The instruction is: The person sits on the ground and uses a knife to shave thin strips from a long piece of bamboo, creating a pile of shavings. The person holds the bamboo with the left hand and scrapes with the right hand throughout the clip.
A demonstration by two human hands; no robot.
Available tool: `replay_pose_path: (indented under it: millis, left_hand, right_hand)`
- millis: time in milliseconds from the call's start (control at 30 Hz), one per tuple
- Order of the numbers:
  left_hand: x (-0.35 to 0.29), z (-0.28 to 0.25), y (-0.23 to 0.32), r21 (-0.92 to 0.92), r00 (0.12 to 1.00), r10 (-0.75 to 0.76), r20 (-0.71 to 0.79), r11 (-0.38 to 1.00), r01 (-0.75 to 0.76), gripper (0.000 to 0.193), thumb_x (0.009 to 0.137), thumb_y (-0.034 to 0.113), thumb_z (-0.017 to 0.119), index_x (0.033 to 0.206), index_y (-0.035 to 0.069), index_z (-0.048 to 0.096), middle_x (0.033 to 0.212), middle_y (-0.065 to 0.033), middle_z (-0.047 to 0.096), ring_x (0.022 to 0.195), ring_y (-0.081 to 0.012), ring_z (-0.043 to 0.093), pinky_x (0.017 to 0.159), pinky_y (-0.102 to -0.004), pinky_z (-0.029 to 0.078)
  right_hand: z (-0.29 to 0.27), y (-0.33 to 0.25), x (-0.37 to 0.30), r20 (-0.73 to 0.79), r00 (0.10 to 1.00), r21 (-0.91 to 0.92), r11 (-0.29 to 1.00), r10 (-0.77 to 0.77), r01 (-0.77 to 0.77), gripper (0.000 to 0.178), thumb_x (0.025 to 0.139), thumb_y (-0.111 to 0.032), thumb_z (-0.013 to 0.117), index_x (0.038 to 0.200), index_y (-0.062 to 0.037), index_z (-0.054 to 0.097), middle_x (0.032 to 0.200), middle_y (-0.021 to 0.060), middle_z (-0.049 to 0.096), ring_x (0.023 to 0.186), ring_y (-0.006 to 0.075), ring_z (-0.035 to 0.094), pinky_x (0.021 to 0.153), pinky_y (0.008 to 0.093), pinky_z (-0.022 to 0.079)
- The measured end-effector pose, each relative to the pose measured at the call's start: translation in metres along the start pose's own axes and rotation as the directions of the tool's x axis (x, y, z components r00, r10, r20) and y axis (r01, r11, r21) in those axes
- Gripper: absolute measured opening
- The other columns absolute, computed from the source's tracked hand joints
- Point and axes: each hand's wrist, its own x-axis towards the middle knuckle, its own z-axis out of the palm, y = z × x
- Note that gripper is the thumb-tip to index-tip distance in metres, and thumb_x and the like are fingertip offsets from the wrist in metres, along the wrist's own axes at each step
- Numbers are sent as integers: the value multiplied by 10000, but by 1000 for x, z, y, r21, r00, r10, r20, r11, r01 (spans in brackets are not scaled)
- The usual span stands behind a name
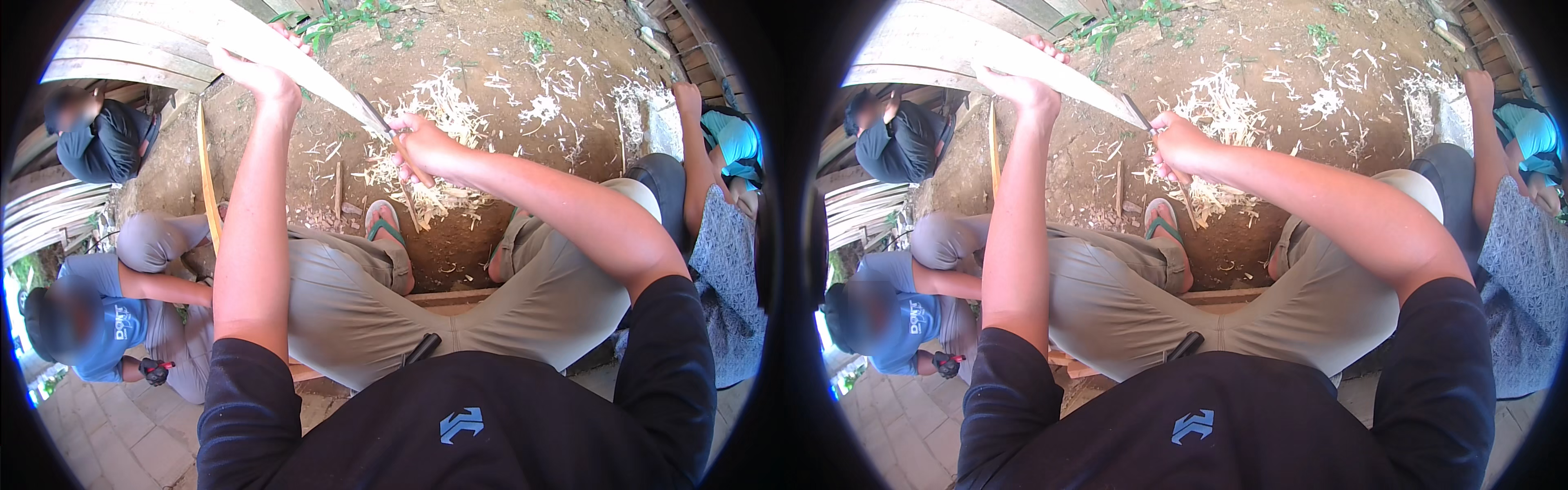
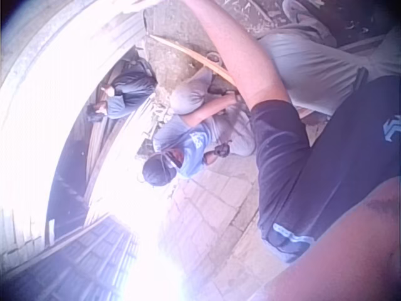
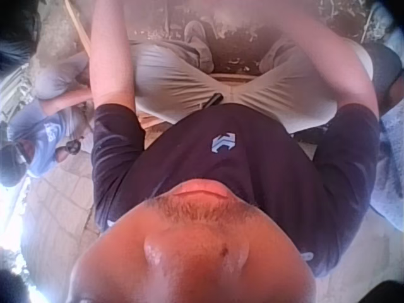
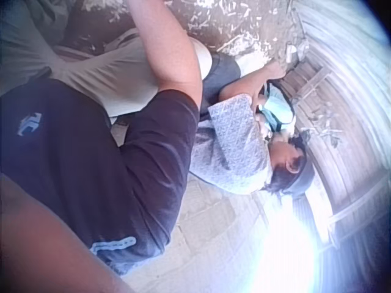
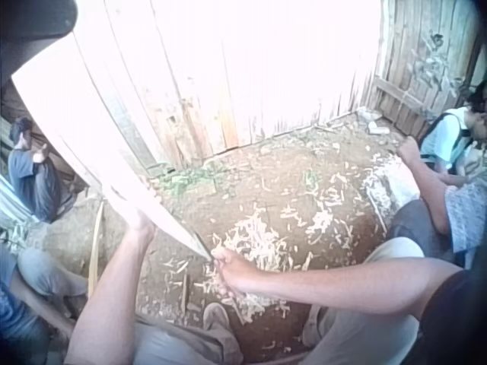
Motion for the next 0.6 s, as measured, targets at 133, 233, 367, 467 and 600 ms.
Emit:
replay_pose_path:
  millis: [133, 233, 367, 467, 600]
  left_hand:
    - [1, -2, 4, 27, 998, 38, -52, 999, -36, 806, 931, 768, 187, 833, 42, 522, 678, -90, 522, 557, -236, 522, 515, -381, 460]
    - [1, 1, -1, -23, 1000, 13, -16, 1000, -14, 752, 969, 706, 196, 884, 44, 542, 672, -92, 533, 544, -232, 535, 507, -377, 477]
    - [-2, -1, 0, -93, 997, -10, 74, 996, 17, 716, 994, 659, 194, 932, 51, 566, 659, -101, 549, 551, -224, 550, 514, -389, 497]
    - [1, 2, 1, -7, 990, 70, 125, 998, -69, 734, 990, 662, 190, 913, 44, 577, 659, -113, 568, 564, -227, 568, 525, -410, 512]
    - [5, -1, -2, -128, 981, 19, 195, 992, 6, 770, 990, 666, 175, 938, 15, 582, 666, -134, 592, 604, -252, 614, 592, -436, 559]
  right_hand:
    - [4, -8, -3, -24, 1000, -74, 997, 7, -8, 384, 1065, -90, 339, 1445, -65, 380, 887, 114, 567, 624, 179, 600, 503, 322, 502]
    - [0, -5, -5, -28, 1000, -35, 999, 4, -5, 376, 1075, -99, 317, 1440, -49, 394, 916, 119, 579, 648, 172, 602, 518, 307, 517]
    - [-3, 1, -2, -21, 999, -53, 998, 34, -35, 377, 1080, -106, 317, 1446, -52, 388, 940, 119, 592, 672, 161, 603, 536, 301, 524]
    - [-7, -1, 5, -38, 999, -38, 999, 15, -16, 391, 1072, -98, 320, 1456, -60, 386, 924, 112, 599, 664, 156, 597, 543, 303, 520]
    - [-7, 1, 3, -43, 998, -38, 998, 43, -45, 409, 1077, -119, 333, 1480, -68, 384, 893, 86, 580, 617, 131, 521, 516, 287, 461]
